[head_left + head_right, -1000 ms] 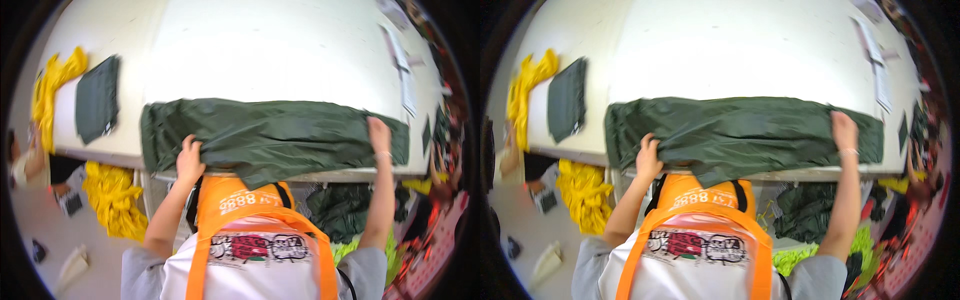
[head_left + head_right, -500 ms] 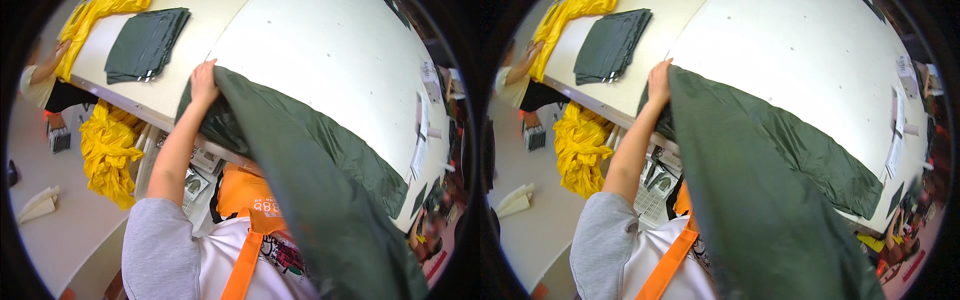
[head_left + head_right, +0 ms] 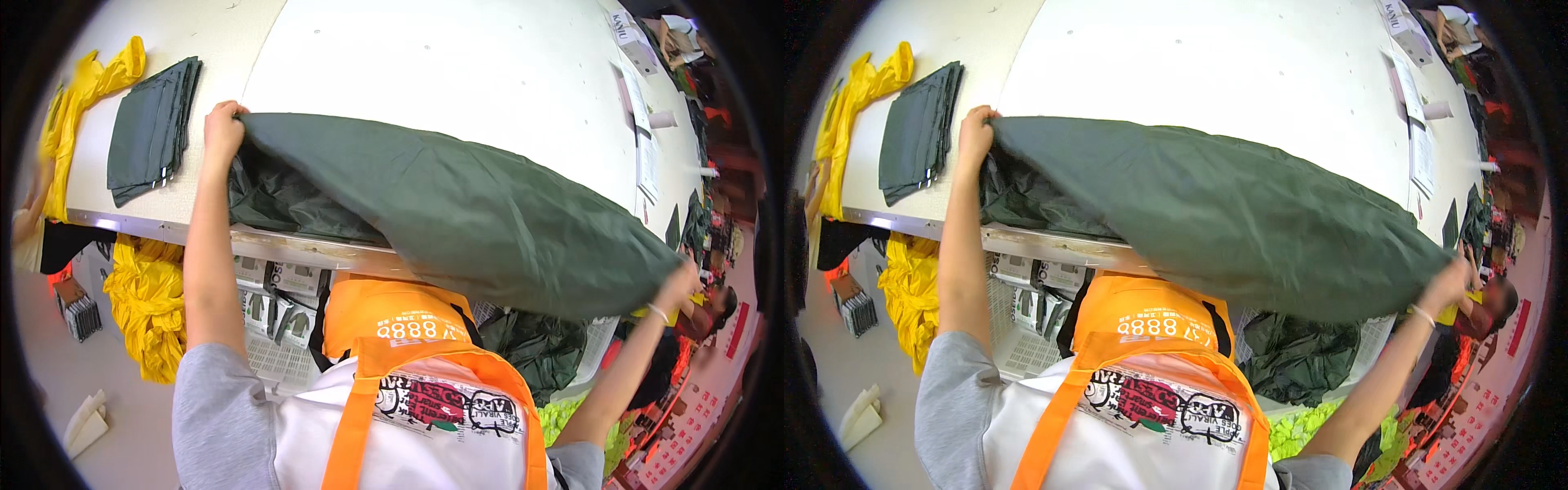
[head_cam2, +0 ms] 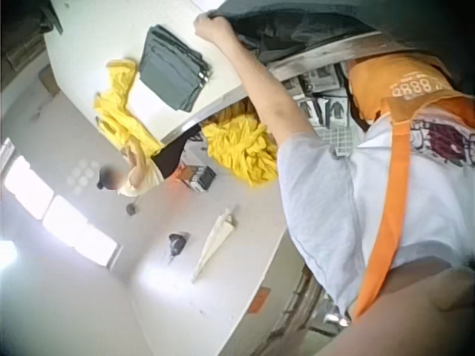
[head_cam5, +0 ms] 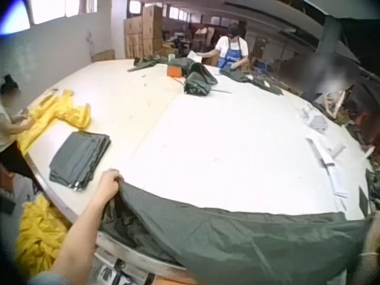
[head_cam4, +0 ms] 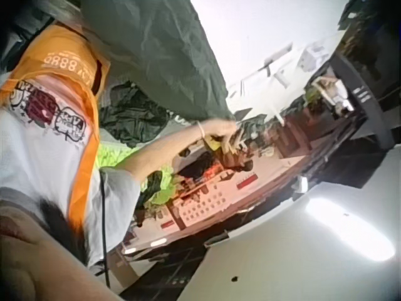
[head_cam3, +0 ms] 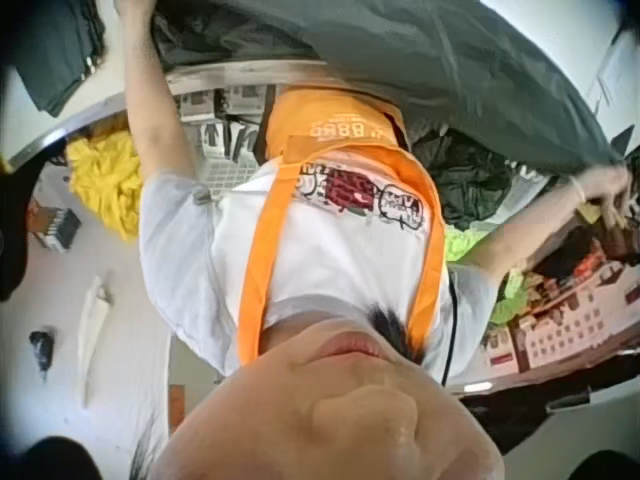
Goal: The person folds a green jacket on a white table, smoothing the fabric and aligning the edges. They then place the folded jacket into a plastic bag and set it aside.
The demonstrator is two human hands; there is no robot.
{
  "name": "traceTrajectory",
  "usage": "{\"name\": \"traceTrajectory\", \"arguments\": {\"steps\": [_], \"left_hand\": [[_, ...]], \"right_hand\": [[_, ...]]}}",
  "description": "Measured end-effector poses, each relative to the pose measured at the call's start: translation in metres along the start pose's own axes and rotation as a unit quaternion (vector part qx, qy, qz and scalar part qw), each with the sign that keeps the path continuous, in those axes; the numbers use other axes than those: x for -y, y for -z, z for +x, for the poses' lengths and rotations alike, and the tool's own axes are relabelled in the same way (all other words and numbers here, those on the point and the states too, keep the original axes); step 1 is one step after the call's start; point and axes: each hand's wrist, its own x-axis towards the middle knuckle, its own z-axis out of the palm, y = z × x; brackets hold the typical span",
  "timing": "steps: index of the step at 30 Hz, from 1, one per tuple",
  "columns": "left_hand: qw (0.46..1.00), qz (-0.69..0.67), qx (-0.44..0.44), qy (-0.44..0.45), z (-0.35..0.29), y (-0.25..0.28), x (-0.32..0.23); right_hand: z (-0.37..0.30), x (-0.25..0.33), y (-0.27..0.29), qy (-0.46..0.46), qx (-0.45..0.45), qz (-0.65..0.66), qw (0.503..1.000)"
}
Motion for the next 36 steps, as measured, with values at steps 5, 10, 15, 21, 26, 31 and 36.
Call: {"name": "traceTrajectory", "arguments": {"steps": [5,10,15,21,26,31,36], "left_hand": [[0.997,0.069,0.003,0.037,-0.052,-0.046,-0.146],[0.939,0.295,0.136,0.115,-0.085,-0.078,-0.156],[0.958,0.274,-0.066,0.044,-0.071,-0.079,-0.154],[0.957,0.266,-0.018,0.116,-0.075,-0.138,-0.097],[0.941,0.315,0.008,0.125,-0.064,-0.142,-0.097],[0.903,0.421,0.005,0.085,-0.055,-0.129,-0.150],[0.972,0.202,0.063,-0.100,-0.125,-0.162,-0.366]], "right_hand": [[-0.062,0.045,-0.167,-0.144,0.141,0.139,0.970],[-0.065,0.110,-0.160,-0.158,0.196,0.127,0.960],[-0.074,0.188,-0.105,0.199,0.258,0.126,0.937],[-0.131,0.159,-0.180,0.186,0.330,-0.005,0.925],[-0.143,0.153,-0.206,0.120,0.330,0.056,0.935],[-0.142,0.155,-0.210,0.114,0.324,0.079,0.936],[-0.143,0.147,-0.208,0.100,0.313,0.090,0.940]]}}
